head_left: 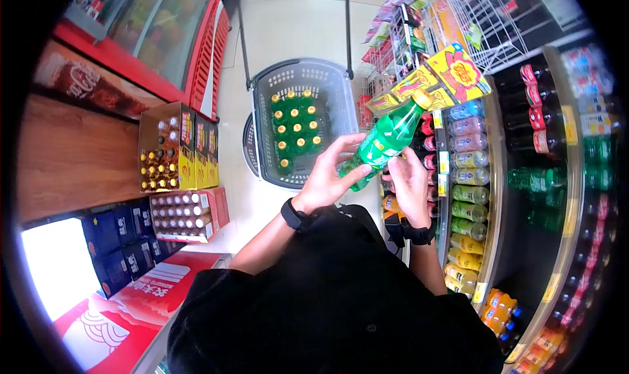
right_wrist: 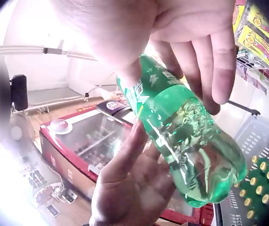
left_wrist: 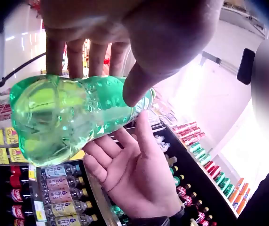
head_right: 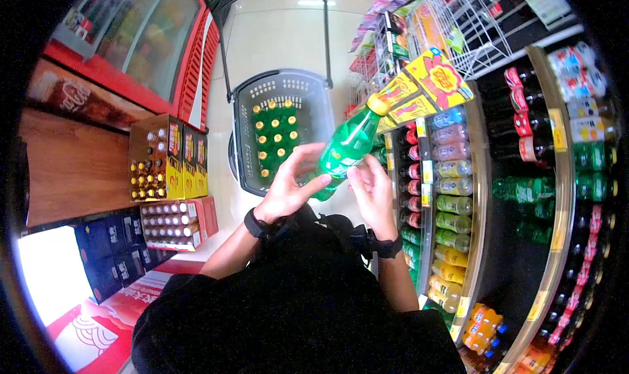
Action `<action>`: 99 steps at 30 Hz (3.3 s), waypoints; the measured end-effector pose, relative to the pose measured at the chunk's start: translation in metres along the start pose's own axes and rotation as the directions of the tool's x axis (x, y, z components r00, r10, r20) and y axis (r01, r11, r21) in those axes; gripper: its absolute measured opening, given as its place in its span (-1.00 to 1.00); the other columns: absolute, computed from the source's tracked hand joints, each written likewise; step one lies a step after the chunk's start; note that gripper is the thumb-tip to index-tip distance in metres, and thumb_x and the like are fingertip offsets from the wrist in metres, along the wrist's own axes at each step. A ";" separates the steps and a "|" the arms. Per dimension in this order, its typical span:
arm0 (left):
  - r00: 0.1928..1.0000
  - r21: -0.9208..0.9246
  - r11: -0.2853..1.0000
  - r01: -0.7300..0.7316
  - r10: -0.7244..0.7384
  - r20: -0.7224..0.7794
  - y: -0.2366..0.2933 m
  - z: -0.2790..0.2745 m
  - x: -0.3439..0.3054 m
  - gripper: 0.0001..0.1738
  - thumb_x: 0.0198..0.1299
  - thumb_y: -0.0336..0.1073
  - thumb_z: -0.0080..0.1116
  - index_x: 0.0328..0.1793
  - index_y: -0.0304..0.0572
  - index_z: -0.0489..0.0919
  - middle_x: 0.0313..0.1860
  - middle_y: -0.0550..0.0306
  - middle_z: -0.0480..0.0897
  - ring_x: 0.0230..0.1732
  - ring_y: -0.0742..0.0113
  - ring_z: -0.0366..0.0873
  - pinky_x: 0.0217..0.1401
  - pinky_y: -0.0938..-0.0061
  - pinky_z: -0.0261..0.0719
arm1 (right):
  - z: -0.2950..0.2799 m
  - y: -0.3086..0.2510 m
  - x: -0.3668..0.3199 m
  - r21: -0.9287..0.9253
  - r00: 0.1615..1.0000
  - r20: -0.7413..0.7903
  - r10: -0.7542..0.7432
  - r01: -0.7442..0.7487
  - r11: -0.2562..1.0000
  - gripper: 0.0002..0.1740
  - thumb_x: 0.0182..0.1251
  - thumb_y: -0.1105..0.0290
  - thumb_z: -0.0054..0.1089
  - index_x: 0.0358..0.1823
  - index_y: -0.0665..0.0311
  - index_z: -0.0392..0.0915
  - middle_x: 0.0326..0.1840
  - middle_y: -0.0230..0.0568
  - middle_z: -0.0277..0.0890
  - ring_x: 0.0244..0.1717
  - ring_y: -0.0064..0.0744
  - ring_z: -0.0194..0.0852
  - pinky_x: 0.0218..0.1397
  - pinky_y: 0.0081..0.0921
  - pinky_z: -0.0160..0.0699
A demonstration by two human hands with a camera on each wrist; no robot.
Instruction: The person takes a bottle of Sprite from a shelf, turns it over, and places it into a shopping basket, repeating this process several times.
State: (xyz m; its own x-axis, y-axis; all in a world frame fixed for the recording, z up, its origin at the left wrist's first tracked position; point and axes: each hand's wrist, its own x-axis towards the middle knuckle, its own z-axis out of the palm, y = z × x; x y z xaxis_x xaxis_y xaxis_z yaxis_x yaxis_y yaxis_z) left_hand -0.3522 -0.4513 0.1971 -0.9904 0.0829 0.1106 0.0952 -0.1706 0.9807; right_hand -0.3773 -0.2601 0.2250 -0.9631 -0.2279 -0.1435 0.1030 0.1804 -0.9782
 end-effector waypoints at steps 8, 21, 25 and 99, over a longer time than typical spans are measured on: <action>0.998 0.038 0.999 -0.014 0.016 -0.053 -0.012 -0.017 -0.004 -0.41 0.25 -0.38 0.30 0.37 -0.26 0.35 0.23 -0.02 0.54 0.29 0.19 0.49 0.38 0.21 0.43 | 0.018 -0.004 0.014 -0.060 0.995 0.098 0.005 0.001 0.998 -0.54 0.48 0.33 0.15 0.27 0.42 0.31 0.04 -0.10 0.62 0.04 -0.46 0.59 0.08 -0.53 0.56; 0.995 0.081 0.996 0.030 -0.022 -0.094 -0.028 -0.011 0.015 -0.38 0.21 -0.38 0.34 0.36 -0.28 0.35 0.24 -0.04 0.54 0.28 0.18 0.50 0.36 0.18 0.46 | 0.006 0.002 0.029 -0.087 0.984 0.130 0.123 -0.112 0.990 -0.46 0.45 0.37 0.19 0.35 0.40 0.25 0.10 -0.07 0.59 0.08 -0.45 0.58 0.09 -0.54 0.52; 0.988 0.122 0.991 0.061 -0.043 -0.146 -0.032 -0.004 0.024 -0.36 0.20 -0.32 0.37 0.36 -0.26 0.33 0.25 -0.03 0.52 0.28 0.16 0.50 0.35 0.15 0.46 | -0.001 0.014 0.045 -0.051 0.983 0.174 0.062 -0.054 0.997 -0.46 0.43 0.36 0.21 0.34 0.39 0.27 0.02 -0.07 0.64 0.04 -0.44 0.61 0.08 -0.52 0.53; -0.062 -0.845 0.518 -0.134 -0.855 -0.514 -0.311 0.033 0.082 -0.56 0.42 -0.13 -0.18 0.26 -0.19 0.47 0.16 0.05 0.48 0.20 0.14 0.43 0.22 0.20 0.43 | 0.093 0.238 0.279 -0.634 0.260 0.721 0.643 0.620 0.461 -0.46 0.32 0.03 -0.05 0.06 0.36 0.54 0.05 0.17 0.58 0.12 0.17 0.51 0.16 0.00 0.47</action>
State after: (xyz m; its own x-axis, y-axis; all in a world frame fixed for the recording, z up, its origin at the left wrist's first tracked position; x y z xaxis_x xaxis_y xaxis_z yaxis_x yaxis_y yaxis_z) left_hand -0.4593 -0.3592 -0.0938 -0.0712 -0.3641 -0.9287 0.0977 -0.9291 0.3567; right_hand -0.5982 -0.3702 -0.0617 -0.0044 -0.6331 -0.7741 -0.7077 0.5489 -0.4448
